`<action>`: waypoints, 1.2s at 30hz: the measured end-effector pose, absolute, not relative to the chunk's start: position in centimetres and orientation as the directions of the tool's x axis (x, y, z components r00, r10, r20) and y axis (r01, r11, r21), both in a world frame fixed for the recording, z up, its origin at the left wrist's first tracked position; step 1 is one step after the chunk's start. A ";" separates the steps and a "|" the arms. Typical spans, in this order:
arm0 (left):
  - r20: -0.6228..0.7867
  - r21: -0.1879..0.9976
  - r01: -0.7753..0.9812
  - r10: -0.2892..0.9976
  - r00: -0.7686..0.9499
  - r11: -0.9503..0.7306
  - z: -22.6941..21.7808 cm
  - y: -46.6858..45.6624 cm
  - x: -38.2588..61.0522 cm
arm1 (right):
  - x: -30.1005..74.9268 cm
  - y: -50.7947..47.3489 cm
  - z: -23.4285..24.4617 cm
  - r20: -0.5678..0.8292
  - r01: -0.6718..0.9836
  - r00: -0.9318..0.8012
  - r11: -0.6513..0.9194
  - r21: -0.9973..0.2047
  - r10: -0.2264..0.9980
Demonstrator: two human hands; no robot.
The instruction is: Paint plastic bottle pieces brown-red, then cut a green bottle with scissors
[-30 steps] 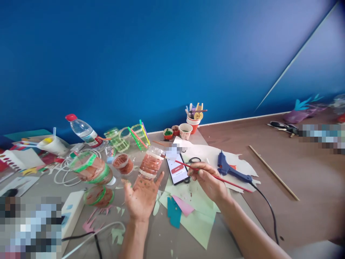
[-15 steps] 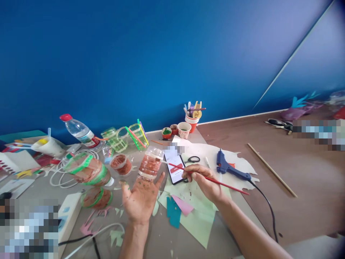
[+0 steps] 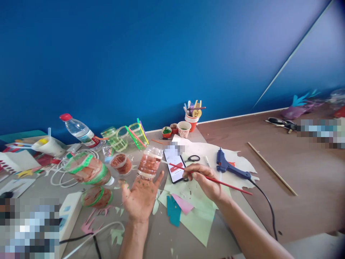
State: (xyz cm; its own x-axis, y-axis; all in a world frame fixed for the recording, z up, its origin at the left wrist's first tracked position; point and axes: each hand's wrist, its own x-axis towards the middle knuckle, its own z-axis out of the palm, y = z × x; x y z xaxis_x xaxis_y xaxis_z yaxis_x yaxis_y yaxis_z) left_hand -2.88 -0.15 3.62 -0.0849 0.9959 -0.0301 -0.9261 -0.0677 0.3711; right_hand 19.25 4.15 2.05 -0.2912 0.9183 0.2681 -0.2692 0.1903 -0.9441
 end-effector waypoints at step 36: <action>0.051 0.290 -0.957 0.999 0.007 -0.008 2.0 -0.5 -4.2 | 19.3 4.2 2.3 0.300 -0.316 -0.326 0.196 -0.928 0.896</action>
State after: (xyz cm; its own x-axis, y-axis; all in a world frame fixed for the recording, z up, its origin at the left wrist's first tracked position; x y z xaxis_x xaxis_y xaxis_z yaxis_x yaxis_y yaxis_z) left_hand -4.16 -0.48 2.03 0.0067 0.9987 0.0512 -0.9570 -0.0084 0.2899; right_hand 19.30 4.16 2.31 -0.3262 0.8964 0.3000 -0.3160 0.1957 -0.9284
